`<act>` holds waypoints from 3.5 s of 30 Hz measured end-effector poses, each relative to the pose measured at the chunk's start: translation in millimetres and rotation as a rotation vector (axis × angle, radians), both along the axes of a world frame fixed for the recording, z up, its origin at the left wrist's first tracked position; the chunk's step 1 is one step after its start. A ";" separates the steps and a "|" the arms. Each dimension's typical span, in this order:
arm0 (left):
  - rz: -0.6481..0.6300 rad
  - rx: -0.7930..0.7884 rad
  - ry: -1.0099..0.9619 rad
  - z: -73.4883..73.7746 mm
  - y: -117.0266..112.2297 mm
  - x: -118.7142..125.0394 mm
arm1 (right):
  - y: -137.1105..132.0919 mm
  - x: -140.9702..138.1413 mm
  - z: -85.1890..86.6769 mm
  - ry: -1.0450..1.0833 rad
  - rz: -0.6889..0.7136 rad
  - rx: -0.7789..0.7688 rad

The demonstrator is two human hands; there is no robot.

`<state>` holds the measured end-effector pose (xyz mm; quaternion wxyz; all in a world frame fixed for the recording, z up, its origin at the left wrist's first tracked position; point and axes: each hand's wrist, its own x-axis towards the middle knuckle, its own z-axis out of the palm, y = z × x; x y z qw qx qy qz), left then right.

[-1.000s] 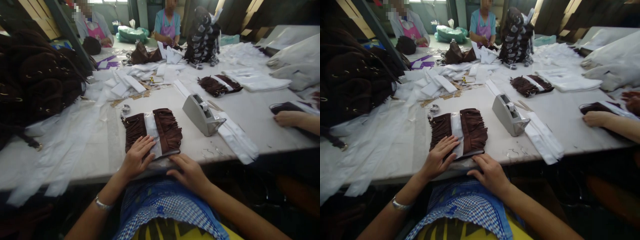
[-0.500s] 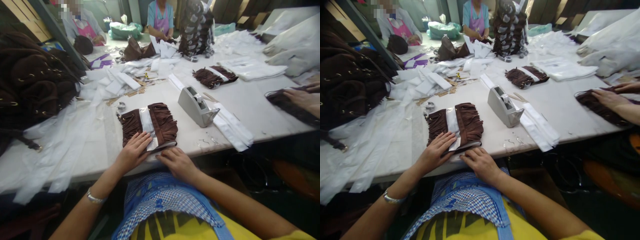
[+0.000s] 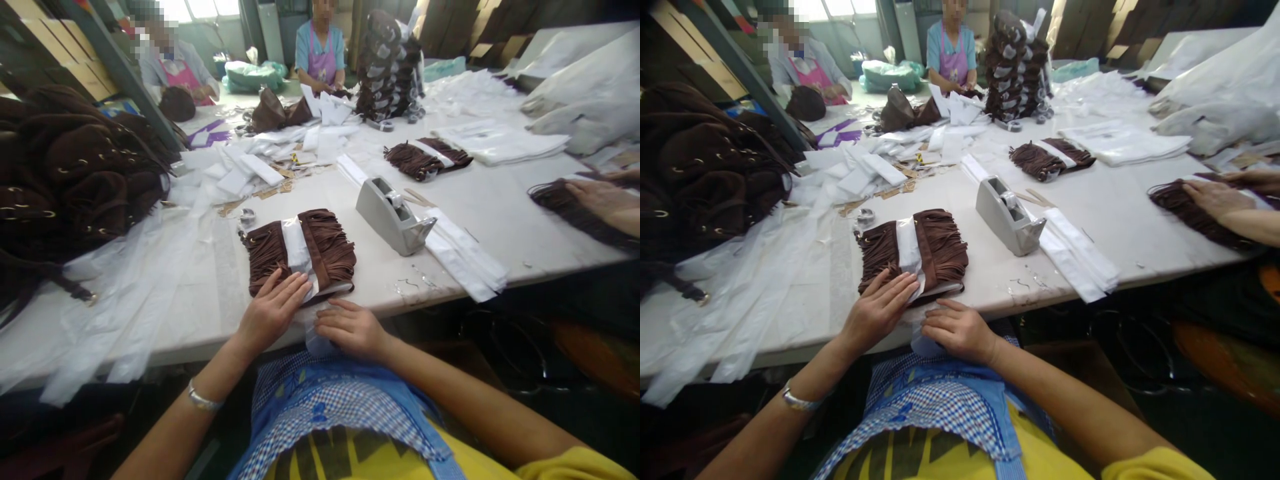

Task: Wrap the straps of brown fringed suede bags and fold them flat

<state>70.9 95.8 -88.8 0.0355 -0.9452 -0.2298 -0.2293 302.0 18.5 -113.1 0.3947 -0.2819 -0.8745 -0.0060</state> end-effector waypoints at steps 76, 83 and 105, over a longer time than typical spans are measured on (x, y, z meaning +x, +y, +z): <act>0.427 -0.129 -0.223 27.5 2.7 22.3 | 167.6 -24.5 63.9 -0.009 -0.566 -0.738; 0.325 -0.027 0.034 18.1 29.4 30.9 | 178.6 -20.5 68.0 -0.044 -0.540 -0.799; 0.197 0.024 -0.079 -27.4 45.9 19.1 | 88.8 200.8 85.8 0.689 -0.842 -0.911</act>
